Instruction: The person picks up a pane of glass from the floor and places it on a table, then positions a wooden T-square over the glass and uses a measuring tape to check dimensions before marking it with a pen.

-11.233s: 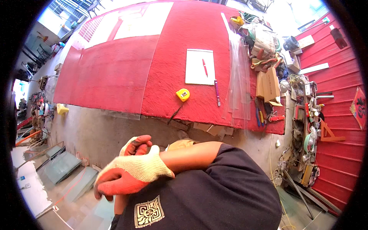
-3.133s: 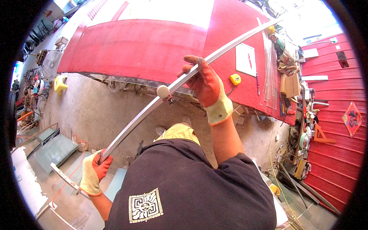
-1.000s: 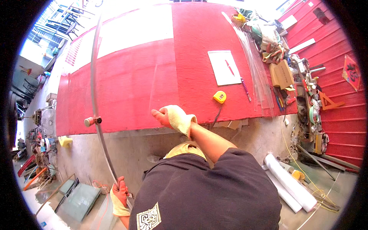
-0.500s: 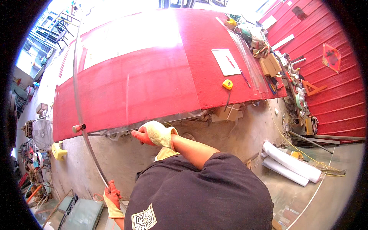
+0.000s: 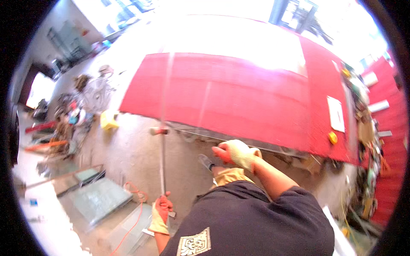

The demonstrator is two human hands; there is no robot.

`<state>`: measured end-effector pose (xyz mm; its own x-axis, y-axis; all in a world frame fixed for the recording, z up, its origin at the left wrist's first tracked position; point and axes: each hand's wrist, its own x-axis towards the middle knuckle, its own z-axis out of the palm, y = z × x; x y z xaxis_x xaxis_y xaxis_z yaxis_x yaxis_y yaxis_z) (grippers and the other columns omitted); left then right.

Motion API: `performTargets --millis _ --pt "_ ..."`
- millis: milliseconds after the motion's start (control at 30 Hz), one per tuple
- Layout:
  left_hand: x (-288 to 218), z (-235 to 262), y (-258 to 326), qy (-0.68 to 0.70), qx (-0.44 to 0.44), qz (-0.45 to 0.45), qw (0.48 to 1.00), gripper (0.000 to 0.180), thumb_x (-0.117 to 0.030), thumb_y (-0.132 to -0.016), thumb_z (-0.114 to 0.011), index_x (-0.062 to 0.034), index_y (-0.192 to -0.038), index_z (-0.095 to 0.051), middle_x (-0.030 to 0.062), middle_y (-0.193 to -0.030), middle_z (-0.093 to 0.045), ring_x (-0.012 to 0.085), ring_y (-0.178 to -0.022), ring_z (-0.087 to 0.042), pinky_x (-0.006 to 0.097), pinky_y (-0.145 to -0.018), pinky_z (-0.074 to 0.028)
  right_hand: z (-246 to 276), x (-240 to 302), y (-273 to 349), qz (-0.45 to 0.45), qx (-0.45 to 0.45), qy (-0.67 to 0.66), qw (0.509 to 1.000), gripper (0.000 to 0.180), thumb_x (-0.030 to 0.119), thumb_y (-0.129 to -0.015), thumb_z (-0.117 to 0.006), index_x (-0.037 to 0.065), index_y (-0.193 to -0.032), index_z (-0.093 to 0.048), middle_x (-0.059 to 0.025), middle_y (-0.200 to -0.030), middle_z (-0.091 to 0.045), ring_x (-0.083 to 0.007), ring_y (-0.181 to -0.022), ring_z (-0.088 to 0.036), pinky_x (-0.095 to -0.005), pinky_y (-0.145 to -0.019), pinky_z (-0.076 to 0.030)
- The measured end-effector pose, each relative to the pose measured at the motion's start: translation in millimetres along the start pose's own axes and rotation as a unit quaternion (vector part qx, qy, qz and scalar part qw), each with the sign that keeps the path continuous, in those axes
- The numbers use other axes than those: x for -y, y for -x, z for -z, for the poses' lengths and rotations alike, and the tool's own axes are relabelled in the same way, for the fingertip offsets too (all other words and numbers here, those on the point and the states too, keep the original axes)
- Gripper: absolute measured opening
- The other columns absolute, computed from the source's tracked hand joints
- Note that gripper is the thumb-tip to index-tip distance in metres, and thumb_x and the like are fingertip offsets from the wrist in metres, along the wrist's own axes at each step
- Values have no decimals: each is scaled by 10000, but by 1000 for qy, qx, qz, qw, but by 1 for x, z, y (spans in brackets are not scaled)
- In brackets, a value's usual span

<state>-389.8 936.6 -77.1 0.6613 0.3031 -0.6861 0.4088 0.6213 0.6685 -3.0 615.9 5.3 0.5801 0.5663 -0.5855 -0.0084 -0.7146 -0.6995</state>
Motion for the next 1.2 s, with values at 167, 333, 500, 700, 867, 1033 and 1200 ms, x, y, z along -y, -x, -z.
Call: performTargets --millis 167,333,500,700,867,1033,1200 --pt "-38 33 -4 -195 -113 -80 971 614 -624 -1160 -575 -66 -1330 -766 -24 -753 -616 89 -672 -545 287 -649 -474 -38 59 -123 -39 19 -72 996 550 541 -1127 -591 49 -1271 -791 -111 -1027 -857 -212 -885 -805 -388 -810 -617" --pt "-70 100 0 -148 -237 -91 956 583 -637 -1115 -661 -68 -1012 -735 -5 -804 -684 103 -724 -624 287 -705 -535 -89 174 -262 103 22 114 988 496 482 -1124 -612 83 -1378 -760 -107 -1052 -819 -224 -920 -773 -391 -872 -609" --pt "-86 154 -5 -121 -294 -112 941 595 -614 -1088 -723 -20 -1087 -766 19 -842 -716 116 -775 -673 304 -734 -567 -151 295 -365 218 16 242 945 463 446 -1083 -670 101 -1383 -747 -207 -1319 -767 -448 -1233 -729 -536 -1051 -599" --pt "-124 233 -48 0 -231 -43 972 571 -549 -1113 -721 -4 -1268 -793 -4 -836 -693 109 -750 -643 300 -703 -532 -211 379 -488 264 -125 319 902 523 422 -1034 -752 96 -1436 -673 -174 -1402 -672 -413 -1339 -646 -536 -1124 -546" --pt "-187 328 -114 -29 -244 -14 969 528 -514 -1159 -657 -48 -1374 -784 -33 -782 -635 89 -692 -603 285 -640 -488 -232 397 -553 92 -170 340 920 748 456 -1034 -756 106 -1644 -500 -266 -1758 -399 -473 -1643 -352 -603 -1334 -310" --pt "-308 424 -160 -9 -246 -95 965 531 -526 -1162 -641 -57 -1367 -783 -38 -755 -619 85 -654 -584 280 -608 -463 -247 399 -573 36 -164 367 915 856 494 -1071 -687 131 -1770 -355 -290 -1857 -220 -485 -1724 -196 -597 -1395 -179" --pt "-431 506 -210 -16 -271 -83 959 509 -493 -1170 -642 -46 -1376 -769 -30 -781 -624 87 -653 -569 284 -592 -470 -250 416 -576 -1 -168 382 909 877 484 -1061 -699 134 -1781 -342 -254 -1860 -235 -460 -1725 -205 -590 -1395 -184"
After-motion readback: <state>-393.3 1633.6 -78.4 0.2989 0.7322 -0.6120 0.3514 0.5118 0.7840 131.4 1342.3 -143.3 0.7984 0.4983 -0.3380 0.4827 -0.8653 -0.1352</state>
